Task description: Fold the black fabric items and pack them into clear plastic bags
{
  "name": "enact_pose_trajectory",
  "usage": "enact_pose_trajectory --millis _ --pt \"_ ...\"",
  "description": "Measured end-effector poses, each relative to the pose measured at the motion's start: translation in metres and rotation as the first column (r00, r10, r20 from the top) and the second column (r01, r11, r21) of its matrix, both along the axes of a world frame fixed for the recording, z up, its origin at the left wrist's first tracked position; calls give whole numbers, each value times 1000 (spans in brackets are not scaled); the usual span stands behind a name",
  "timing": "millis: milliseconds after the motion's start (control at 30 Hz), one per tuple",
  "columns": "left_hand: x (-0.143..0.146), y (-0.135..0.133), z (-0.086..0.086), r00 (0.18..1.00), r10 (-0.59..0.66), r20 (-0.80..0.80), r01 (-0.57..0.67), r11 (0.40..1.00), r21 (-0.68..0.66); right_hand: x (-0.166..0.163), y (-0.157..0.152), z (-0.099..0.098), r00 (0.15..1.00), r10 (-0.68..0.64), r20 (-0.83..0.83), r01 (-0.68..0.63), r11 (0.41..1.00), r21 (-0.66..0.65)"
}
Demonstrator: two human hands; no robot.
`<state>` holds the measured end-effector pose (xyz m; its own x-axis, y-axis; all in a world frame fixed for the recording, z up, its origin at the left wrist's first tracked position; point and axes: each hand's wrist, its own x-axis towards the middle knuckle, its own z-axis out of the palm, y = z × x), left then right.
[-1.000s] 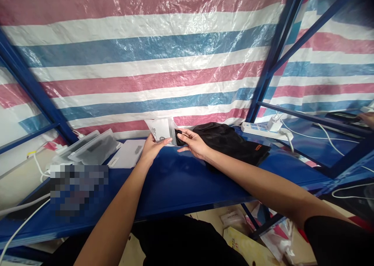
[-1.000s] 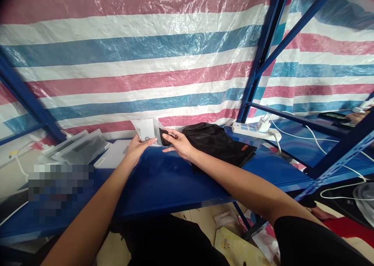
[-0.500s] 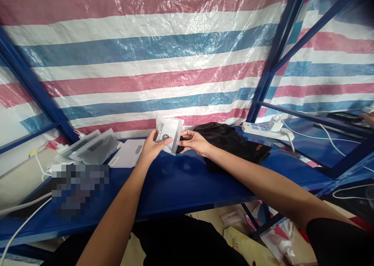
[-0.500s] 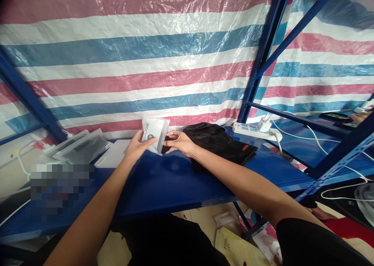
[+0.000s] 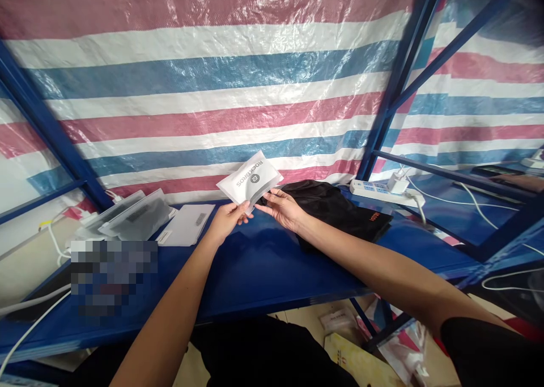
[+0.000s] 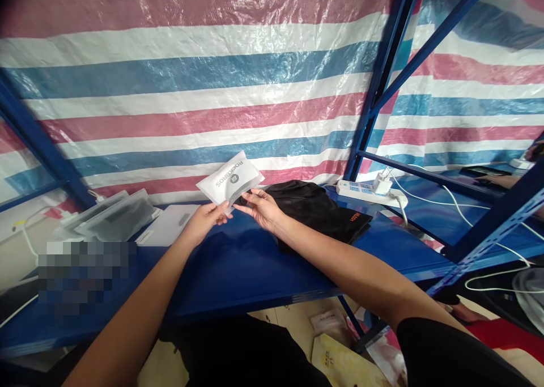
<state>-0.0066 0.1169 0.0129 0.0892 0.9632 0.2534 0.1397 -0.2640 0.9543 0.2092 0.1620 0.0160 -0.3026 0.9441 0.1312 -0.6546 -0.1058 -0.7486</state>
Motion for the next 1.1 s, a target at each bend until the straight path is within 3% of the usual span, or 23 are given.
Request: enact_pose_trajectory --millis 133,300,533,733,867,1000,1100 --pt "9 -2 0 987 -113 -119 111 994 -25 -7 1 -5 1000 -18 -10 18 1000 17" --pt "28 0 -5 949 -245 -200 243 969 -39 -18 -4 -13 997 68 24 -70 994 90" --pt "31 -1 -10 957 -274 -99 254 951 -177 -22 -4 -9 986 -13 167 3 998 62" --pt "2 -1 1 958 -133 254 224 900 -373 -8 0 -9 909 -144 392 22 953 301" --pt "-16 4 10 866 64 496 202 862 -464 7 14 -26 779 -247 577 4 922 388" --pt "-31 8 14 844 166 510 118 870 -478 20 35 -34 533 -533 658 20 785 619" --pt "-39 6 17 840 206 502 85 864 -496 24 47 -35 387 -634 669 -67 705 706"
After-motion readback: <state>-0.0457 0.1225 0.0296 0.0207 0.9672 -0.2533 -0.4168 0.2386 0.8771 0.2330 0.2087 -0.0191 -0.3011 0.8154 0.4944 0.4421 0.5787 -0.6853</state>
